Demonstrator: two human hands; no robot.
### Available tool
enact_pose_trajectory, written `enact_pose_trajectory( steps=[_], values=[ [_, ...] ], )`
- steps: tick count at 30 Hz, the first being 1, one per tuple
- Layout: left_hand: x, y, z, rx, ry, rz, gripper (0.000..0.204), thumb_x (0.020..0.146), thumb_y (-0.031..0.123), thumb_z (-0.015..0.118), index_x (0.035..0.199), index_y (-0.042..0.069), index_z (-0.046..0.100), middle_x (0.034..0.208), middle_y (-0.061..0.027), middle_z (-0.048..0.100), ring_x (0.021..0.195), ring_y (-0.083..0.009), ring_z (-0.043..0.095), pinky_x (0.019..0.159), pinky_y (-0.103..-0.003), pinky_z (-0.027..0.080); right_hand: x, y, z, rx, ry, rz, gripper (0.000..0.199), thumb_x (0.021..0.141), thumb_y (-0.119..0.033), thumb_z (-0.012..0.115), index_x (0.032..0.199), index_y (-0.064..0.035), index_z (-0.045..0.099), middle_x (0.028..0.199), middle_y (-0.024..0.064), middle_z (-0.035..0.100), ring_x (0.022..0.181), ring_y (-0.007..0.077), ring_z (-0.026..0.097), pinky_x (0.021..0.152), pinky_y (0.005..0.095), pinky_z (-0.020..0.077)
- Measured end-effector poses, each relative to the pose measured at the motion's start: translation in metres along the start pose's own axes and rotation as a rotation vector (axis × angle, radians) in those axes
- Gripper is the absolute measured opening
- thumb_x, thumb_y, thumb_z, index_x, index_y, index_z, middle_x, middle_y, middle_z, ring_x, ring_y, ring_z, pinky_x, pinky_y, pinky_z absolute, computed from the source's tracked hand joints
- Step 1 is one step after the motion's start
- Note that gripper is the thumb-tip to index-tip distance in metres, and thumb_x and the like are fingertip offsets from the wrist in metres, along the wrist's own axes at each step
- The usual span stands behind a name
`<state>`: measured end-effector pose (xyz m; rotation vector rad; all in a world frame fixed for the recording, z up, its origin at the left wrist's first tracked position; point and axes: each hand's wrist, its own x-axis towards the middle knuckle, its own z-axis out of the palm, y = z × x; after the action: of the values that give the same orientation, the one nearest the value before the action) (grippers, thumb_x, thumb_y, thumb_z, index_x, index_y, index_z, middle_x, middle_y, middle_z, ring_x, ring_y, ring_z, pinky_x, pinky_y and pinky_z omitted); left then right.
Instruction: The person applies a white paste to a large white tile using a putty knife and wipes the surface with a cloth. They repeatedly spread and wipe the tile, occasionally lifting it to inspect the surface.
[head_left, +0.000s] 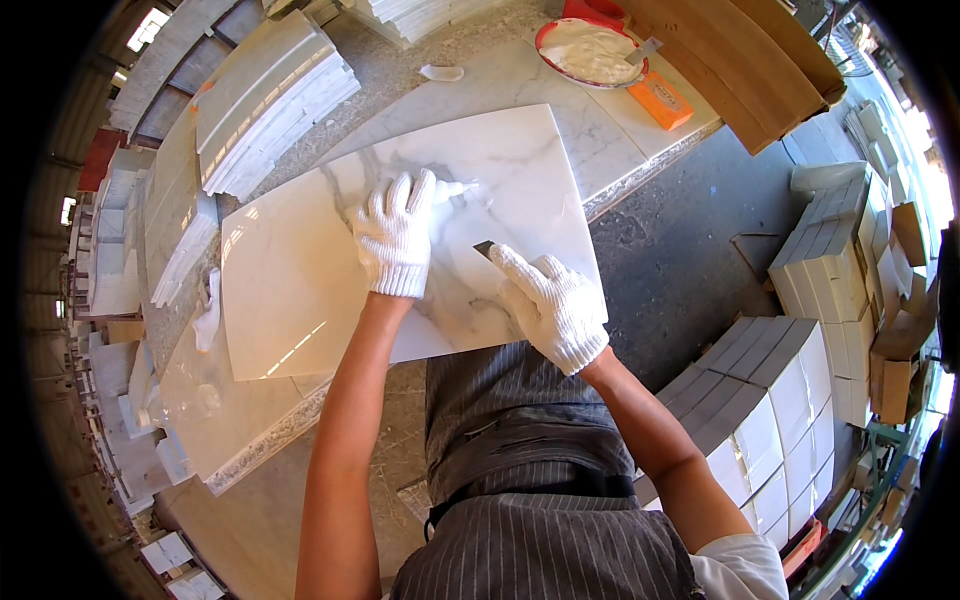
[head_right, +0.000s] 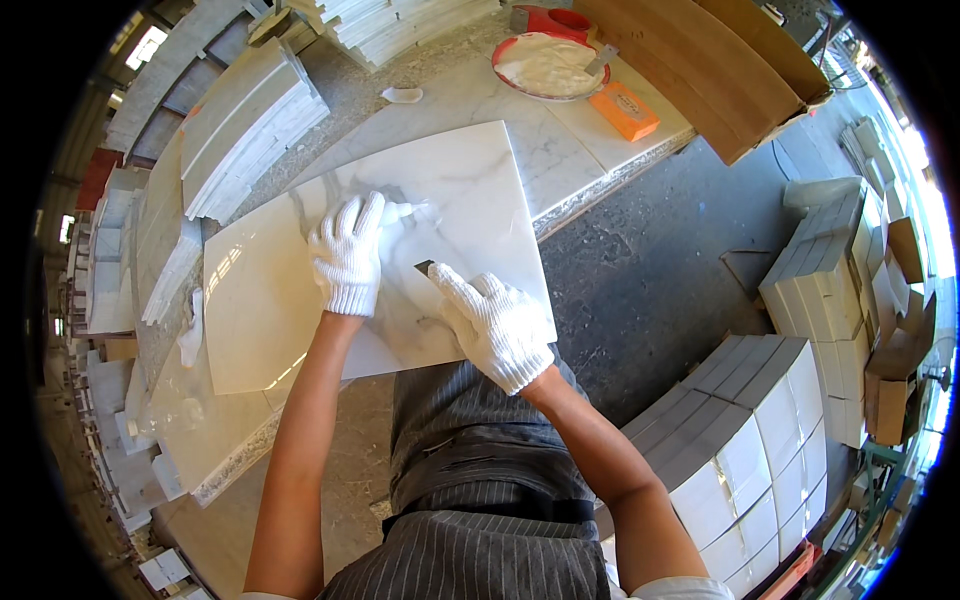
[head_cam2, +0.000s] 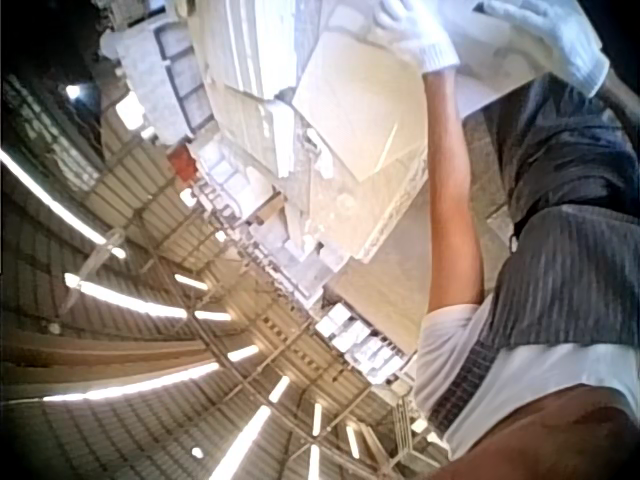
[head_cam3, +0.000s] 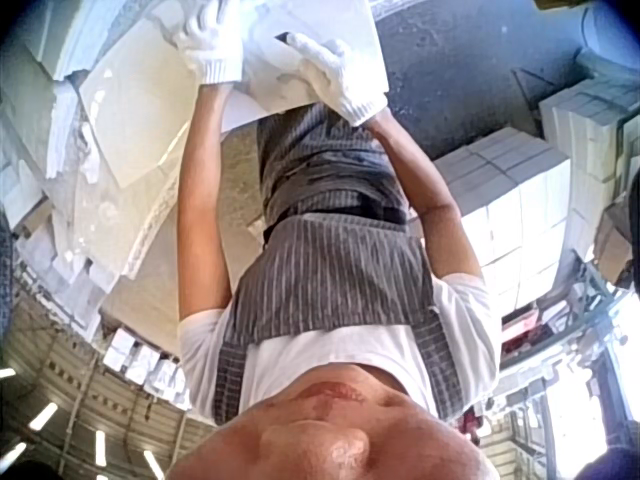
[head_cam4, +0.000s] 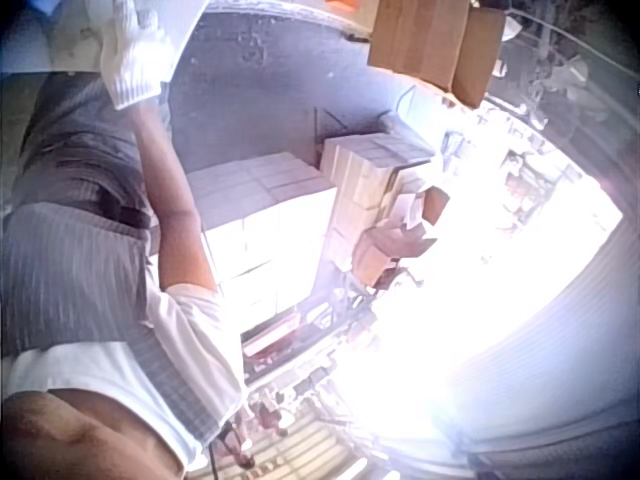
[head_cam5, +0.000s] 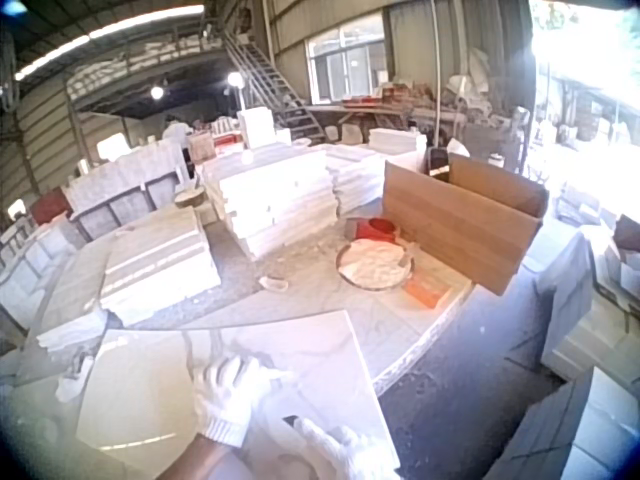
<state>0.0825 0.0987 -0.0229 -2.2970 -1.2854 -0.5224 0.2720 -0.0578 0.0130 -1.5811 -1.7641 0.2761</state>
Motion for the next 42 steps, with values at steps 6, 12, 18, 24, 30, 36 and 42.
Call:
enact_pose_trajectory(
  steps=[6,12,18,24,30,36,42],
  values=[
    [-0.001,0.001,0.006,-0.007,0.005,-0.006,0.044,0.085,0.021,0.062,0.128,0.027,0.061,0.121,0.0005,0.060,0.113,-0.0256,0.057,0.091,-0.050,0.045,0.001,0.001,-0.002,0.004,-0.009,0.008,0.046,0.086,-0.018,0.071,0.131,-0.0135,0.063,0.078,0.0112,0.062,0.060,0.0289,0.062,0.056,0.0385,0.0505],
    [-0.005,-0.001,0.009,-0.021,-0.084,-0.078,0.044,0.088,0.037,0.063,0.132,0.030,0.061,0.124,-0.0013,0.062,0.109,-0.0296,0.060,0.095,-0.053,0.044,0.003,-0.001,-0.002,-0.026,0.020,-0.009,0.045,0.084,-0.016,0.070,0.129,-0.0170,0.064,0.077,0.0109,0.061,0.060,0.0293,0.062,0.056,0.0393,0.0505],
    [-0.013,0.001,0.019,-0.072,0.025,-0.169,0.038,0.087,0.037,0.067,0.125,0.028,0.066,0.116,-0.0059,0.065,0.108,-0.0324,0.060,0.090,-0.052,0.049,0.004,-0.006,0.002,-0.012,0.029,0.014,0.045,0.082,-0.012,0.072,0.126,-0.0167,0.067,0.075,0.0112,0.060,0.058,0.0303,0.061,0.055,0.0409,0.0498],
    [-0.006,-0.002,0.010,-0.613,0.186,-0.213,0.039,0.089,0.018,0.070,0.127,0.015,0.061,0.117,-0.0086,0.066,0.102,-0.0257,0.063,0.087,-0.041,0.052,0.007,-0.008,0.003,0.014,0.098,-0.025,0.039,0.083,-0.011,0.071,0.122,-0.0132,0.070,0.076,0.0156,0.063,0.059,0.0304,0.063,0.054,0.0404,0.0513],
    [-0.029,-0.022,-0.012,-1.009,0.181,-0.919,0.042,0.095,0.013,0.066,0.133,0.002,0.050,0.125,-0.0110,0.064,0.110,-0.0214,0.062,0.096,-0.034,0.049,0.006,-0.007,0.001,0.013,0.062,-0.007,0.041,0.081,-0.011,0.072,0.123,-0.0146,0.070,0.074,0.0124,0.063,0.061,0.0300,0.063,0.057,0.0391,0.0517],
    [-0.098,-0.100,-0.027,-0.747,0.508,-1.025,0.046,0.094,0.014,0.068,0.135,0.004,0.049,0.124,-0.0101,0.062,0.108,-0.0197,0.061,0.095,-0.034,0.049,0.008,-0.012,0.000,0.068,0.031,0.006,0.039,0.082,-0.007,0.070,0.121,-0.0090,0.070,0.078,0.0157,0.065,0.066,0.0297,0.065,0.061,0.0384,0.0523],
    [-0.147,-0.117,-0.061,-0.946,0.620,-1.141,0.046,0.092,0.009,0.070,0.132,0.000,0.051,0.117,-0.0077,0.062,0.103,-0.0142,0.060,0.091,-0.029,0.050,-0.022,-0.033,0.001,0.298,-0.142,-0.148,0.047,0.085,-0.017,0.073,0.131,-0.0113,0.064,0.082,0.0156,0.065,0.065,0.0307,0.065,0.061,0.0399,0.0537]
  ],
)
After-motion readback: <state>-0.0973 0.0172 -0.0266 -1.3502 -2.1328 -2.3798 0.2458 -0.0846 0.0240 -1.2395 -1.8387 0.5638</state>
